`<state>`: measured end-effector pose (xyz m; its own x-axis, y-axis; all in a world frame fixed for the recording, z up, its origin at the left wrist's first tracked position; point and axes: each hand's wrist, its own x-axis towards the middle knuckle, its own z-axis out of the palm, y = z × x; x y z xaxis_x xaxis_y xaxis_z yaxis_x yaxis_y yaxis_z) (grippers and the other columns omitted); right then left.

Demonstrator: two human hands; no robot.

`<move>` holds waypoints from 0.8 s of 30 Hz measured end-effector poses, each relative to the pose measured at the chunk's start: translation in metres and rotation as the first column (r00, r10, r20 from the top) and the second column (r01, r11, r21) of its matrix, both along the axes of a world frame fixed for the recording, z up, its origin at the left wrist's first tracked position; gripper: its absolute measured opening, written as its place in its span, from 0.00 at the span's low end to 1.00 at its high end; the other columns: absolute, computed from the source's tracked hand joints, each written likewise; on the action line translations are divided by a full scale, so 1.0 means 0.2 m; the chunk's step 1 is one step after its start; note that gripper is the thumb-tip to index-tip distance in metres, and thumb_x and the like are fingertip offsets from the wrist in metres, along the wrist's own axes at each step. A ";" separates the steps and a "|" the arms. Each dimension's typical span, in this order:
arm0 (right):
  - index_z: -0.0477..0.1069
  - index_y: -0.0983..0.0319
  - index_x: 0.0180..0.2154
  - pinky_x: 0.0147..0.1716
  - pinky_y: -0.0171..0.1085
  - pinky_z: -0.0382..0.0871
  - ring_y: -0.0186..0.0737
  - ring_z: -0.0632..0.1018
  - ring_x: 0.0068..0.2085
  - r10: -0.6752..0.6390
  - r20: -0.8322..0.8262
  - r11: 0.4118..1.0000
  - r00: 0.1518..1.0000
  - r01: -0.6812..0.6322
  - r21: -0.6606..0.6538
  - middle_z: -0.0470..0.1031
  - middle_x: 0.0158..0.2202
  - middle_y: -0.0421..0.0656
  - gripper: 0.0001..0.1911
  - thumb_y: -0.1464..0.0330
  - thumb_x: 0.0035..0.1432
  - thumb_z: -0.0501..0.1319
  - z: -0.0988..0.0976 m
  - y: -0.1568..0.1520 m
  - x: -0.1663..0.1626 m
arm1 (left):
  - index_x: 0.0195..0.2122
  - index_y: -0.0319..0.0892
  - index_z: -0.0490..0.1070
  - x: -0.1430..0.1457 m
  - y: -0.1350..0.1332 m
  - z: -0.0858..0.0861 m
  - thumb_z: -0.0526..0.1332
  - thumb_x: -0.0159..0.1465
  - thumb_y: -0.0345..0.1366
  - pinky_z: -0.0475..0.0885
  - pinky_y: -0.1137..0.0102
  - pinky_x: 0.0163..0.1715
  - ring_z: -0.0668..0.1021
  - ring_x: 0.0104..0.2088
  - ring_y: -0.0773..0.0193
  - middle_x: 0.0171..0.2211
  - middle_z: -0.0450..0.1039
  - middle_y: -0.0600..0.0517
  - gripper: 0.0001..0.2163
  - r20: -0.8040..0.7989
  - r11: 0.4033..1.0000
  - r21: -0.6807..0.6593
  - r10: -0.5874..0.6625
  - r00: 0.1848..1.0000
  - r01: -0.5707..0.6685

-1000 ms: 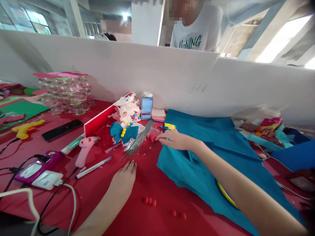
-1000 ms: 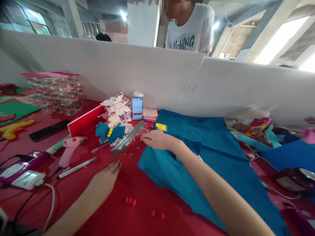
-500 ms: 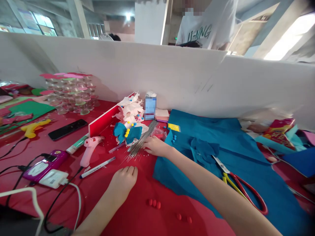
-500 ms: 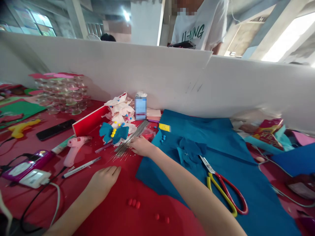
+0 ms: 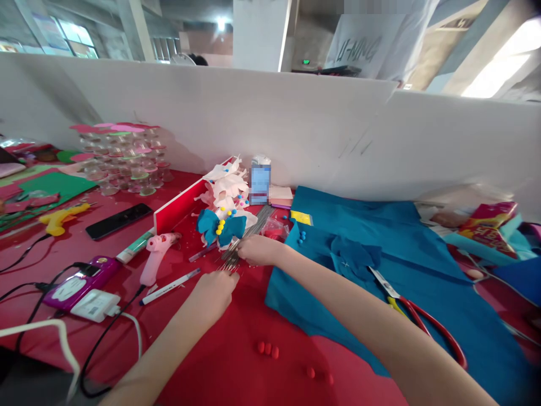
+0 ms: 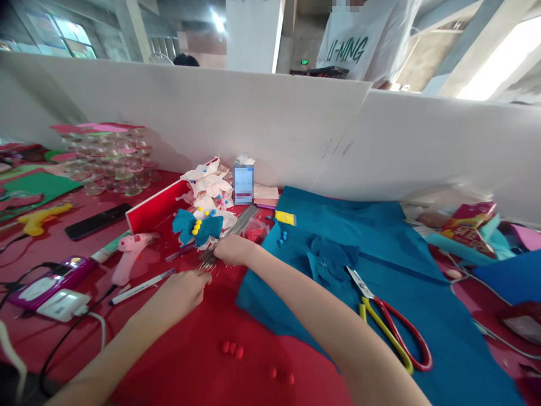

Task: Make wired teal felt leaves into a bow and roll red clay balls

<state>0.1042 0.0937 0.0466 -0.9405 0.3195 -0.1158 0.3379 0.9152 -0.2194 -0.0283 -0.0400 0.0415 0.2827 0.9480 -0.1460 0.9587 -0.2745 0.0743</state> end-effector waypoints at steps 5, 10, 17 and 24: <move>0.70 0.65 0.29 0.33 0.33 0.64 0.36 0.72 0.33 -0.225 -0.245 0.954 0.943 0.162 -0.253 0.73 0.31 0.43 0.06 0.79 0.45 0.59 0.04 -0.07 0.17 | 0.33 0.41 0.71 -0.05 0.04 0.03 0.53 0.55 0.22 0.69 0.66 0.31 0.79 0.33 0.53 0.30 0.75 0.46 0.11 0.077 0.999 -0.040 -0.032 0.997 0.035; 0.68 0.63 0.29 0.27 0.31 0.63 0.32 0.69 0.27 -0.528 -0.365 0.763 0.767 0.238 -0.602 0.70 0.26 0.38 0.01 0.72 0.51 0.58 -0.01 -0.27 0.41 | 0.24 0.40 0.71 -0.06 0.11 0.06 0.55 0.47 0.19 0.68 0.64 0.32 0.77 0.31 0.53 0.24 0.73 0.47 0.10 0.224 0.984 -0.144 -0.070 0.972 0.104; 0.68 0.61 0.32 0.29 0.32 0.63 0.33 0.72 0.29 -0.832 -0.292 0.398 0.472 0.141 -0.907 0.72 0.28 0.39 0.08 0.65 0.50 0.62 -0.09 -0.49 0.55 | 0.31 0.41 0.72 0.07 0.20 0.04 0.57 0.54 0.31 0.70 0.73 0.35 0.76 0.33 0.66 0.31 0.75 0.53 0.06 0.702 0.921 -0.312 0.057 0.710 0.234; 0.71 0.62 0.29 0.27 0.31 0.61 0.30 0.69 0.26 -0.959 -0.132 0.147 0.253 0.044 -0.988 0.71 0.27 0.39 0.14 0.60 0.45 0.68 -0.13 -0.55 0.58 | 0.39 0.38 0.74 0.28 0.22 -0.11 0.59 0.58 0.45 0.73 0.70 0.36 0.78 0.35 0.64 0.33 0.77 0.48 0.16 0.847 0.851 -0.466 0.350 0.400 0.243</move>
